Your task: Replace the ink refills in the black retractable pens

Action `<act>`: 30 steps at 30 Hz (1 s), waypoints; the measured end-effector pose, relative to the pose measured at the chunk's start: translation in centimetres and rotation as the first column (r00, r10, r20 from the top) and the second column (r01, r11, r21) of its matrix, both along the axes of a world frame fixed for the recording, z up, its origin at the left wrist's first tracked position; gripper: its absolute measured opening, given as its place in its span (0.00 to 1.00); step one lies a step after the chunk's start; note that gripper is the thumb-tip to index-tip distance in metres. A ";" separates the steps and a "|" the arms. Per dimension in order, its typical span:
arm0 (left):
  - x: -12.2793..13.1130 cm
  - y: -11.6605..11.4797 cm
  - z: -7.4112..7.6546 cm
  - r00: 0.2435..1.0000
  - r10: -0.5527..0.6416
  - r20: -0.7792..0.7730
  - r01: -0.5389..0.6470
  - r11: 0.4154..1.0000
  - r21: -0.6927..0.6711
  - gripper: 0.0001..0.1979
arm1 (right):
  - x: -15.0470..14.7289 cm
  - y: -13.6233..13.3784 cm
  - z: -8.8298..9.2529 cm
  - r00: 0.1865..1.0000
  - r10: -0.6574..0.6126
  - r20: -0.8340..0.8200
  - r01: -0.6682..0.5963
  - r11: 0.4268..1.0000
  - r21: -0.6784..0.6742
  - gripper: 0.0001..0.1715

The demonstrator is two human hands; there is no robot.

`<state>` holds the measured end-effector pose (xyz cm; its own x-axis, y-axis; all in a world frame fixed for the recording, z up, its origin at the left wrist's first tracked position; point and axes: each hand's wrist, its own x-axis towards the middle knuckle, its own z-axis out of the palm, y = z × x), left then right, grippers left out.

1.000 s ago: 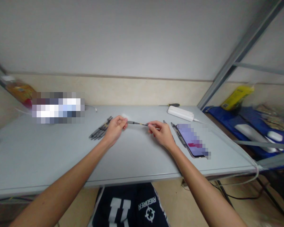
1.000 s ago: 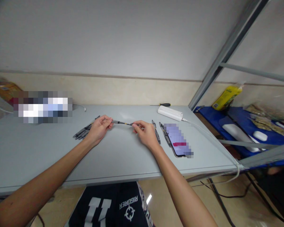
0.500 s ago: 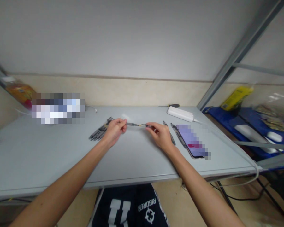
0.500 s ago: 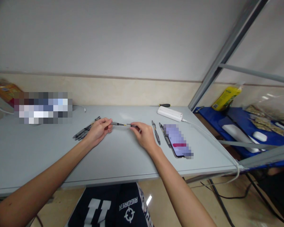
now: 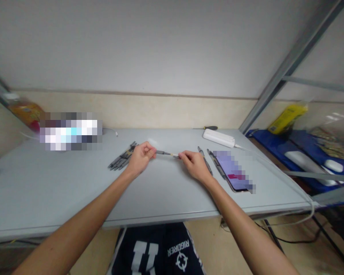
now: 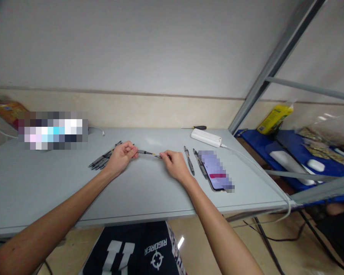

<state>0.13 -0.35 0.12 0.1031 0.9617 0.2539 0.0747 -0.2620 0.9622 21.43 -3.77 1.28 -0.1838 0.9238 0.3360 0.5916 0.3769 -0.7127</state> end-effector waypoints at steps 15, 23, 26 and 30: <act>0.6 -1.3 1.3 0.995 0.064 -0.075 -0.053 0.990 0.131 0.09 | 0.6 0.3 0.1 0.777 -0.005 -0.630 -0.395 0.774 -0.494 0.21; 0.5 -0.9 0.8 0.998 0.026 -0.058 -0.021 0.995 0.096 0.11 | 0.2 0.4 0.1 0.764 -0.090 -0.639 -0.281 0.845 -0.455 0.23; 0.5 -0.7 0.6 0.998 -0.003 -0.067 0.007 0.998 0.069 0.10 | -0.1 0.3 0.2 0.845 -0.081 -0.529 -0.161 0.905 -0.395 0.24; 0.6 -0.8 0.7 0.997 -0.032 -0.071 0.033 0.999 0.012 0.10 | -0.2 0.0 0.3 0.928 -0.048 -0.370 -0.063 0.957 -0.282 0.20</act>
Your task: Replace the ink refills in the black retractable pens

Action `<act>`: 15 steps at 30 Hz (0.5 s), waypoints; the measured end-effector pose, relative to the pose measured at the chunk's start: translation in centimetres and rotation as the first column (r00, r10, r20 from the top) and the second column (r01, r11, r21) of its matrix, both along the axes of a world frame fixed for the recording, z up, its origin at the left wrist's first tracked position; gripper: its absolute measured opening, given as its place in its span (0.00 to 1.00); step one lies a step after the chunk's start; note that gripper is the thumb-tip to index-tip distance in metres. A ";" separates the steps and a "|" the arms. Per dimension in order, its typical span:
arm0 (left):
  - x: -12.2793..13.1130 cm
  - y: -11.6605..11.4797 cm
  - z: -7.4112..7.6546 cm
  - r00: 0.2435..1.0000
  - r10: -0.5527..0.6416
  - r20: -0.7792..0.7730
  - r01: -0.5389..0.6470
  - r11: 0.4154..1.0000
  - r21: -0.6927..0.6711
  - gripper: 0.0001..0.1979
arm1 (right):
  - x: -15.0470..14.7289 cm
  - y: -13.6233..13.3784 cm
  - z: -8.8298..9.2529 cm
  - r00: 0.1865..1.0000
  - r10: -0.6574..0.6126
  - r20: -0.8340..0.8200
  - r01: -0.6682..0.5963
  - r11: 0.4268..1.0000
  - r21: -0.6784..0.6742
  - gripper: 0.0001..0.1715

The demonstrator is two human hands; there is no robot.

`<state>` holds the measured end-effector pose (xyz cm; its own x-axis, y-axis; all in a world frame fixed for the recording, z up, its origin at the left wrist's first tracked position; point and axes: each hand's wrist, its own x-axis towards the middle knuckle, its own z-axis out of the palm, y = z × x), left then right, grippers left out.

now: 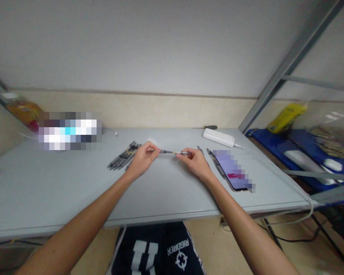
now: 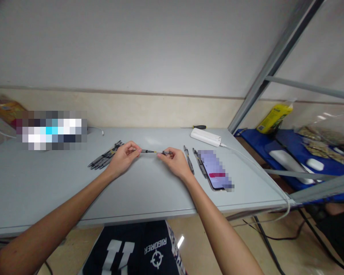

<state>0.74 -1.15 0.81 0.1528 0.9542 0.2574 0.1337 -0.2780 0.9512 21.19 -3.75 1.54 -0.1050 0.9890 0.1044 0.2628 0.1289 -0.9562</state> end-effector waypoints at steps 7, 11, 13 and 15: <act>-0.1 0.2 0.2 0.993 -0.044 -0.107 0.043 0.999 -0.014 0.13 | 0.0 -0.3 -0.1 0.969 -0.113 0.219 0.052 0.962 0.268 0.14; -0.3 0.4 -0.1 0.997 -0.006 -0.083 0.000 0.998 -0.063 0.16 | 0.2 -0.1 -0.6 0.937 -0.133 0.324 -0.021 0.903 0.429 0.15; -0.3 0.4 -0.2 0.998 -0.049 -0.033 0.044 0.989 -0.143 0.17 | 0.3 0.0 -1.0 0.921 -0.154 0.358 -0.043 0.874 0.485 0.14; -0.3 0.5 -0.3 0.995 -0.094 0.041 0.101 0.968 -0.231 0.18 | 0.4 0.0 -1.1 0.910 -0.170 0.379 -0.058 0.852 0.521 0.16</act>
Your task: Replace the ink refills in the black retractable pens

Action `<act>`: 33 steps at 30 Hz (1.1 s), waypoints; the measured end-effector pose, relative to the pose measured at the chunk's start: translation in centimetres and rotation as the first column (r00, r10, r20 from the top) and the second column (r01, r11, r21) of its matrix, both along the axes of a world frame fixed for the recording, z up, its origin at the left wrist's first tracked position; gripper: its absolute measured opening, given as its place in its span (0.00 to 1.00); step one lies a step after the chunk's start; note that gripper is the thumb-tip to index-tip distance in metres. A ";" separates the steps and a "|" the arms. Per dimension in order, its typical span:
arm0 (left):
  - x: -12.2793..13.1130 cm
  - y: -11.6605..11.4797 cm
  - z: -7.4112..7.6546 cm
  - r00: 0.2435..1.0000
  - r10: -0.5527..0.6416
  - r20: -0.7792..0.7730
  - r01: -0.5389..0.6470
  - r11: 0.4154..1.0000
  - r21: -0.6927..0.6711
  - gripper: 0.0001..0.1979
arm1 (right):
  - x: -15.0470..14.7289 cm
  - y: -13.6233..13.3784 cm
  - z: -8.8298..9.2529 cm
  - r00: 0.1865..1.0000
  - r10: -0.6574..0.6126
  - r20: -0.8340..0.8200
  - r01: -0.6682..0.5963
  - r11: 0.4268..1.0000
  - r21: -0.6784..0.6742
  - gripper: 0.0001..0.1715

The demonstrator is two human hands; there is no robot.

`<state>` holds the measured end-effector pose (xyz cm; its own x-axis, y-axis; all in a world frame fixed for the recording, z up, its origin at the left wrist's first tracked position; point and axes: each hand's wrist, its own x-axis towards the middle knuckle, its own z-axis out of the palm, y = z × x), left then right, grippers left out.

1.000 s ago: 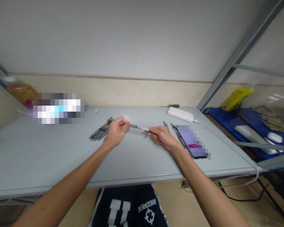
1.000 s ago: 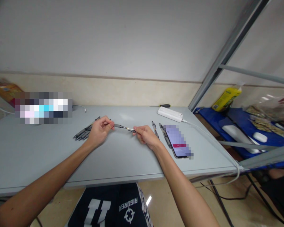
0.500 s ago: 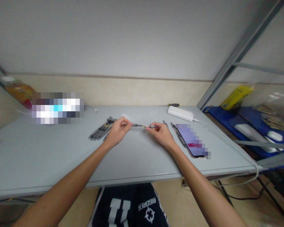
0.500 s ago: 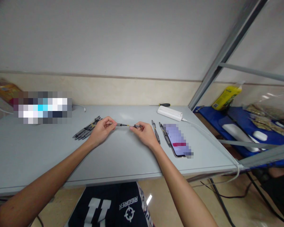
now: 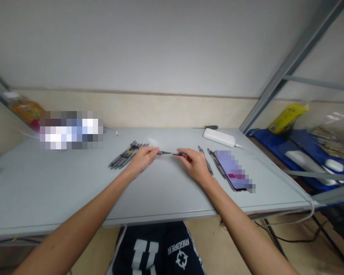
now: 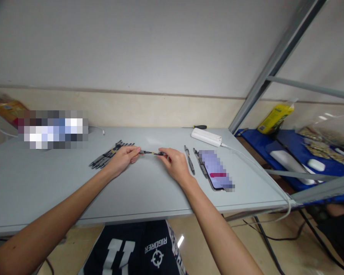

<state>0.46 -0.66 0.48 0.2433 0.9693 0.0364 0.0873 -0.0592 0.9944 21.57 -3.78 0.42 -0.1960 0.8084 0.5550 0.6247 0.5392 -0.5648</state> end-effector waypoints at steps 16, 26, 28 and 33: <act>-0.2 -0.4 0.7 0.935 0.055 -0.351 0.039 0.966 0.255 0.20 | -0.4 -0.7 0.9 0.996 0.087 -0.019 -0.089 0.975 -0.203 0.18; -0.2 -0.7 0.9 0.903 0.154 -0.401 0.024 0.914 0.405 0.18 | -0.2 -0.5 1.2 0.961 0.126 -0.245 -0.231 0.854 -0.467 0.21; -0.1 -0.7 0.9 0.904 0.158 -0.398 0.023 0.910 0.413 0.18 | -0.2 -0.5 1.3 0.948 0.117 -0.297 -0.261 0.821 -0.508 0.20; -0.1 -0.7 1.0 0.908 0.152 -0.391 0.028 0.909 0.417 0.17 | -0.3 -0.5 1.5 0.936 0.099 -0.338 -0.277 0.800 -0.532 0.20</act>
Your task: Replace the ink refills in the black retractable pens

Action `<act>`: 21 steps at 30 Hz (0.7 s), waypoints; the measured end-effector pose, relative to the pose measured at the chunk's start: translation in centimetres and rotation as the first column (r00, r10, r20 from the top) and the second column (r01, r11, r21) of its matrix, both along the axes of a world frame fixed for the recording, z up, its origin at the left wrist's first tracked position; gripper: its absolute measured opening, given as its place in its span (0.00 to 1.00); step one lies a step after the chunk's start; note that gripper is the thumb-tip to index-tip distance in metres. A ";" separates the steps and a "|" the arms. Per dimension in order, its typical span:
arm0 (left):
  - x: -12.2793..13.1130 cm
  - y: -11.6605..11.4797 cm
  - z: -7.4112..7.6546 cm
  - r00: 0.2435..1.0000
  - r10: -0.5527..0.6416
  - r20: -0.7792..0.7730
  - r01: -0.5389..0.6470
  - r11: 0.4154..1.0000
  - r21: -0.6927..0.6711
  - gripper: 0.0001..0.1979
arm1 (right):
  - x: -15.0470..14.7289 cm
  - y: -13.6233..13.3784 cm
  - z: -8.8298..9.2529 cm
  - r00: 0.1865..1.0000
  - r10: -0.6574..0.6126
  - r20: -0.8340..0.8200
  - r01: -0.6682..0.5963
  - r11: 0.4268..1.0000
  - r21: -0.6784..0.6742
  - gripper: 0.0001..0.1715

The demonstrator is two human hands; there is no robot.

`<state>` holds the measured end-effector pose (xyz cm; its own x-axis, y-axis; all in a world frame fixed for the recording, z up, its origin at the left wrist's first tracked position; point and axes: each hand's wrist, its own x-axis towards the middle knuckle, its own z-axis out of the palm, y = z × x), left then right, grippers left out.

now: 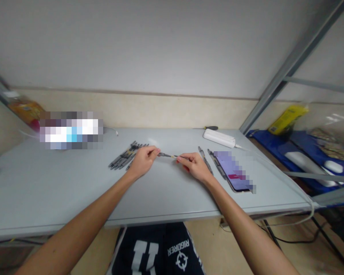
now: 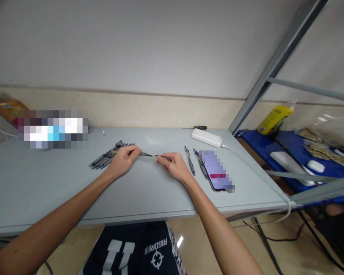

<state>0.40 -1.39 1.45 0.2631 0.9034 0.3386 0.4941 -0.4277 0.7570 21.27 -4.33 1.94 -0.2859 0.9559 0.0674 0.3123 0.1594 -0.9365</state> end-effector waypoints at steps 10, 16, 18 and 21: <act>0.3 0.0 -0.2 1.000 0.003 0.028 -0.002 1.000 -0.022 0.18 | -0.2 -0.2 0.5 0.998 -0.064 0.000 0.064 0.996 0.066 0.19; 0.4 -0.1 0.0 1.000 0.005 0.019 -0.004 0.999 -0.045 0.18 | -0.2 -0.2 0.4 0.997 -0.077 -0.013 0.078 0.992 0.095 0.19; 0.4 -0.1 -0.1 1.000 0.010 0.025 -0.009 0.999 -0.050 0.18 | -0.3 -0.2 0.4 0.995 -0.097 -0.014 0.098 0.991 0.091 0.19; 0.4 -0.1 -0.2 0.999 0.018 0.042 -0.015 0.998 -0.057 0.18 | -0.3 -0.2 0.4 0.991 -0.130 -0.004 0.130 0.986 0.104 0.20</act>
<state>0.78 -1.46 1.24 0.2346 0.9254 0.2978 0.4675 -0.3759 0.8001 21.00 -4.49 2.35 -0.1600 0.9727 0.1679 0.3393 0.2139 -0.9160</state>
